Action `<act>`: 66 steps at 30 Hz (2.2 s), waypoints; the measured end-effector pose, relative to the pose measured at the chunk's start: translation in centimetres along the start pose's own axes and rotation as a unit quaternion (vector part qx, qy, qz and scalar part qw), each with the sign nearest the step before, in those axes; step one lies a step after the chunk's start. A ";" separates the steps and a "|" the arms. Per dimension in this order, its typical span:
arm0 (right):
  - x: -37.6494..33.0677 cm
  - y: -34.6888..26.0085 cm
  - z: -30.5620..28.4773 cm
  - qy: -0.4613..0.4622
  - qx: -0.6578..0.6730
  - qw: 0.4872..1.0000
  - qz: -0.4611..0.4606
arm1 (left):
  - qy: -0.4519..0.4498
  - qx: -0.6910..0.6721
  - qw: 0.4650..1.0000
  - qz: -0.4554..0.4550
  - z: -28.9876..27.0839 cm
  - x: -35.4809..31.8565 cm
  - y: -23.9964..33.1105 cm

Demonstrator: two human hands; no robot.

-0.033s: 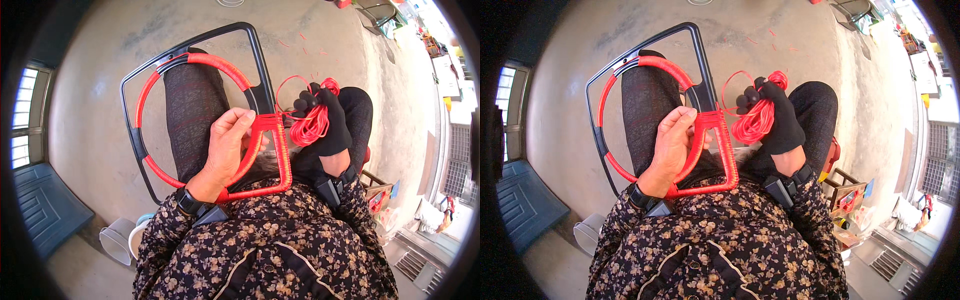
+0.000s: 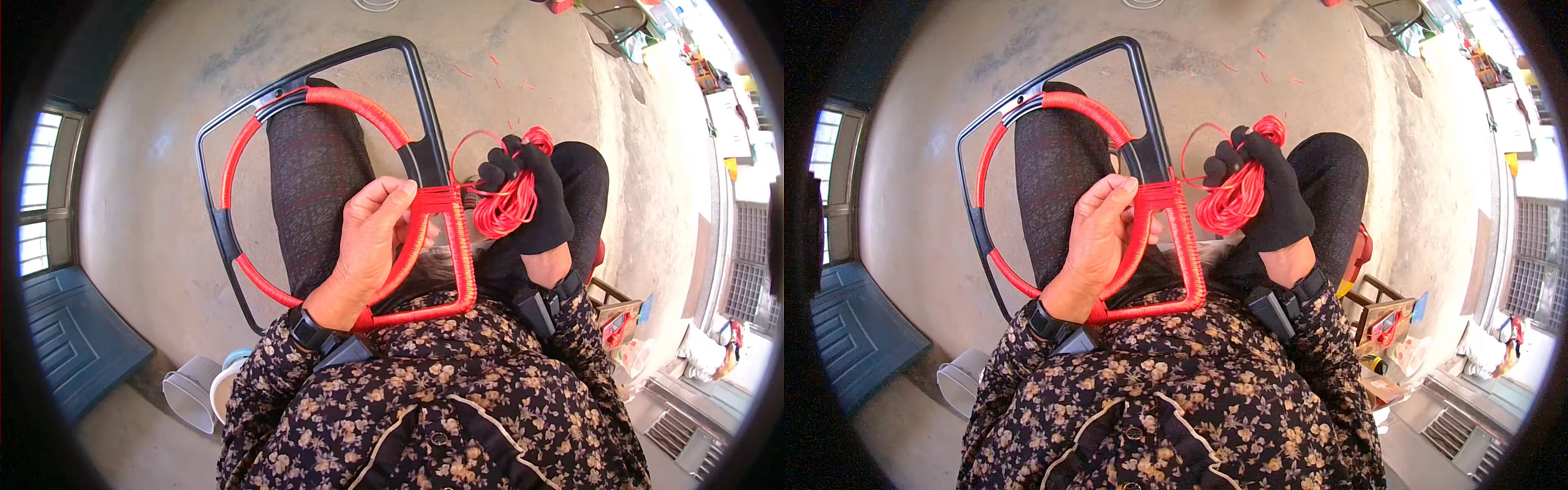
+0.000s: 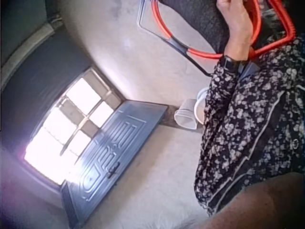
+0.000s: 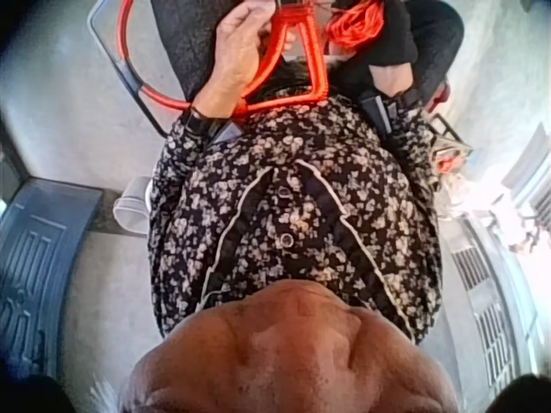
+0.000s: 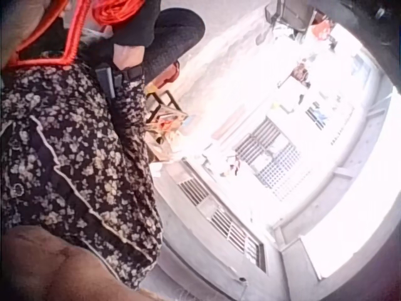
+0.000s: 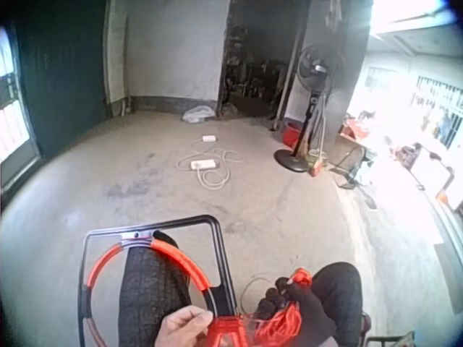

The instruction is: Manually weaving and securing red plastic cord onto a black rectangular frame.

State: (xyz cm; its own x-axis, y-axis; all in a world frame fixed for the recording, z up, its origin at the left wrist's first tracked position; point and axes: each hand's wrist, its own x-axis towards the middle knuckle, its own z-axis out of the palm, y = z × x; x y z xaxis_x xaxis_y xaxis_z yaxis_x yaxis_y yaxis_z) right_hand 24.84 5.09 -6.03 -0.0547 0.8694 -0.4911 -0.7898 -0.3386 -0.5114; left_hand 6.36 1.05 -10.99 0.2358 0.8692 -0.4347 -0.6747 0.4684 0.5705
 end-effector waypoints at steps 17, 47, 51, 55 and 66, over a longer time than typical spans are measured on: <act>2.7 -2.9 -1.7 0.059 -0.767 0.567 -0.295 | -0.006 0.108 0.993 0.048 -0.1 0.6 -0.7; 5.0 -1.7 -4.9 -0.168 -0.447 0.871 -0.115 | 0.020 -0.007 1.000 0.010 -1.3 1.7 -1.2; 4.6 -11.3 -11.1 -0.341 -0.216 0.912 -0.077 | -0.004 0.016 1.000 0.027 -0.4 1.2 -0.5; 4.1 -13.1 -12.2 -0.368 -0.117 0.920 -0.068 | -0.024 0.000 0.997 0.071 0.5 0.9 -0.3; -0.3 -1.5 -0.8 -0.118 -0.465 0.878 -0.013 | -0.035 -0.018 0.997 0.068 0.0 0.7 -0.7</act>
State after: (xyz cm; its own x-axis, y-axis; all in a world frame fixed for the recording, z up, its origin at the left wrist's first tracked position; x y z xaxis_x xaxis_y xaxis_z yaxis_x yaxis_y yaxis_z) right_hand 26.55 5.11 -5.66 -0.2556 0.8943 -0.3674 0.0403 -0.3698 -0.9282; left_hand 6.98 1.39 -11.68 0.1879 0.9337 -0.3049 -0.7284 0.3407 0.5945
